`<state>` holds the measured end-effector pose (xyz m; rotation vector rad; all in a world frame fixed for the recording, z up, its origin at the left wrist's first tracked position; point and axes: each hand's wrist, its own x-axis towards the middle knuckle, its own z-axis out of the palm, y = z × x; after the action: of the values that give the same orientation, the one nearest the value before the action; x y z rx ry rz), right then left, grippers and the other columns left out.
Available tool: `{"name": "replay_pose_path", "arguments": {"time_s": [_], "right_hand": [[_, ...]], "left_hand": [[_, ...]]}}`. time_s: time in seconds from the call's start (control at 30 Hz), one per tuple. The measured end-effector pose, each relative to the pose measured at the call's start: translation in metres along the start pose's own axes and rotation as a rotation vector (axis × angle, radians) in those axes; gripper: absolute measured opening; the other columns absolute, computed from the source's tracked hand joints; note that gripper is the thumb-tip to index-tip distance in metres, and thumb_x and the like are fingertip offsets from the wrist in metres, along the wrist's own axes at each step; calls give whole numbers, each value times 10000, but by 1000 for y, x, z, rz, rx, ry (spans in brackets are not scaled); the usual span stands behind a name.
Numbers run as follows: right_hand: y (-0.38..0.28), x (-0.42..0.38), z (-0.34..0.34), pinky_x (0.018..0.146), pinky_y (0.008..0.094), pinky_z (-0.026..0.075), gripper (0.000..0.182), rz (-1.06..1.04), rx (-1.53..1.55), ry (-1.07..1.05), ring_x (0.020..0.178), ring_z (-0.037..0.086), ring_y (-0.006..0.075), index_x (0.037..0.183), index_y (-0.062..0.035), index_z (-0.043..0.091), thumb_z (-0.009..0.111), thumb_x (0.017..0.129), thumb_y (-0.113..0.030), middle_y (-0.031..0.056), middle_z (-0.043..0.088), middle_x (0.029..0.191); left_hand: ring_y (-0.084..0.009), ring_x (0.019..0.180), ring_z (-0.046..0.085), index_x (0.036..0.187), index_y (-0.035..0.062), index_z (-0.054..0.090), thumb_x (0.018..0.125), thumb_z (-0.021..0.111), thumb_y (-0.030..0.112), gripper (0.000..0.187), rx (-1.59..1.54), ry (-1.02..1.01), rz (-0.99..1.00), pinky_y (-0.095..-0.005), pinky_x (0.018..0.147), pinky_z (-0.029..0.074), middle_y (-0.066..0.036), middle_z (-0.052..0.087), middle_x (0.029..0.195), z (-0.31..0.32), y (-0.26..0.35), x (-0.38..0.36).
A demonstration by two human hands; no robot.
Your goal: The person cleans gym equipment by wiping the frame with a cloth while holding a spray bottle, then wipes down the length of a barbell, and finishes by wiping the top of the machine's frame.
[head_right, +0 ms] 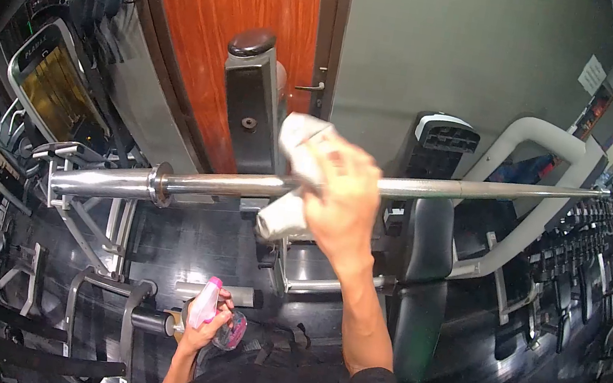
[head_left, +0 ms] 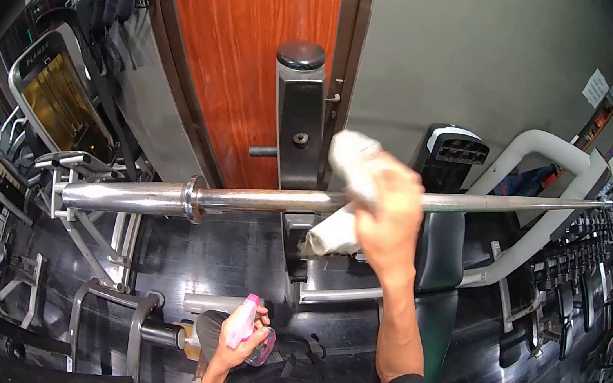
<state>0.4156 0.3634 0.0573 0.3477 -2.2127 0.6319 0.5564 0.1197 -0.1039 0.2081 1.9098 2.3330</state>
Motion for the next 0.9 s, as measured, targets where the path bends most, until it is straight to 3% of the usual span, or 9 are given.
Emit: {"name": "replay_pose_path", "arguments": {"time_s": [0.07, 0.27, 0.37, 0.47, 0.53, 0.6, 0.67, 0.73, 0.9], "right_hand": [[-6, -10, 8, 983, 444, 365, 433, -74, -43, -107, 1097, 526, 301, 1109, -107, 614, 698, 684, -124, 95, 589, 1125], [7, -23, 12, 939, 414, 412, 431, -212, -178, -2, 1107, 532, 256, 1112, -153, 636, 656, 690, -64, 58, 603, 1131], [15, -14, 7, 833, 387, 481, 357, -298, -24, 21, 974, 612, 239, 1006, -163, 681, 627, 679, -31, 39, 659, 1035], [26, 1, -9, 828, 361, 502, 396, -154, 294, -45, 943, 631, 258, 1013, -78, 665, 603, 643, 47, 74, 661, 1031], [22, 5, -14, 877, 342, 492, 353, 80, 598, 193, 983, 628, 245, 1046, -19, 638, 584, 719, 103, 139, 650, 1046], [21, 17, -24, 871, 340, 494, 336, -128, 363, 474, 993, 624, 264, 1057, -31, 642, 589, 747, 88, 139, 649, 1043], [25, 16, -21, 868, 352, 490, 366, -158, 215, 466, 995, 619, 260, 1061, -63, 651, 623, 718, 63, 119, 649, 1047], [28, 6, -8, 844, 365, 480, 366, -182, 18, -56, 970, 611, 260, 1056, -97, 656, 661, 701, -11, 93, 645, 1044], [19, 6, -19, 813, 381, 462, 392, -176, 39, -157, 939, 589, 274, 1074, -114, 640, 737, 704, -199, 60, 639, 1027]], "left_hand": [[-80, 737, 571, 1152, -16, 519, 829, 646, -37, 347, -38, -16, -20, -219, 662, 488, -70, 577, 941, 3, 0, 4], [-83, 744, 571, 1152, -14, 519, 827, 646, -42, 350, -22, -66, -31, -220, 670, 489, -70, 575, 947, 5, 2, 9], [-83, 747, 570, 1148, -15, 519, 828, 644, -42, 345, -21, -55, -39, -219, 673, 489, -69, 574, 946, 1, 0, 8], [-80, 749, 568, 1144, -15, 521, 827, 643, -42, 341, 4, -46, -35, -218, 677, 489, -68, 575, 948, -3, 0, 8], [-79, 749, 568, 1143, -16, 521, 825, 644, -43, 341, 2, -37, -29, -217, 676, 490, -69, 578, 950, -6, 1, 10], [-78, 750, 568, 1142, -16, 522, 824, 645, -43, 342, -6, -19, -30, -217, 676, 491, -70, 580, 951, -9, 0, 8], [-75, 748, 568, 1148, -16, 523, 821, 648, -43, 351, 14, -11, -20, -216, 671, 493, -70, 585, 953, -12, -4, 8], [-73, 748, 568, 1151, -16, 523, 821, 648, -44, 355, 17, -15, -32, -215, 672, 493, -68, 587, 954, -11, -1, 8], [-69, 754, 567, 1160, -14, 524, 820, 646, -49, 364, 13, -44, -36, -211, 676, 492, -64, 588, 956, -7, -3, 7]]}}
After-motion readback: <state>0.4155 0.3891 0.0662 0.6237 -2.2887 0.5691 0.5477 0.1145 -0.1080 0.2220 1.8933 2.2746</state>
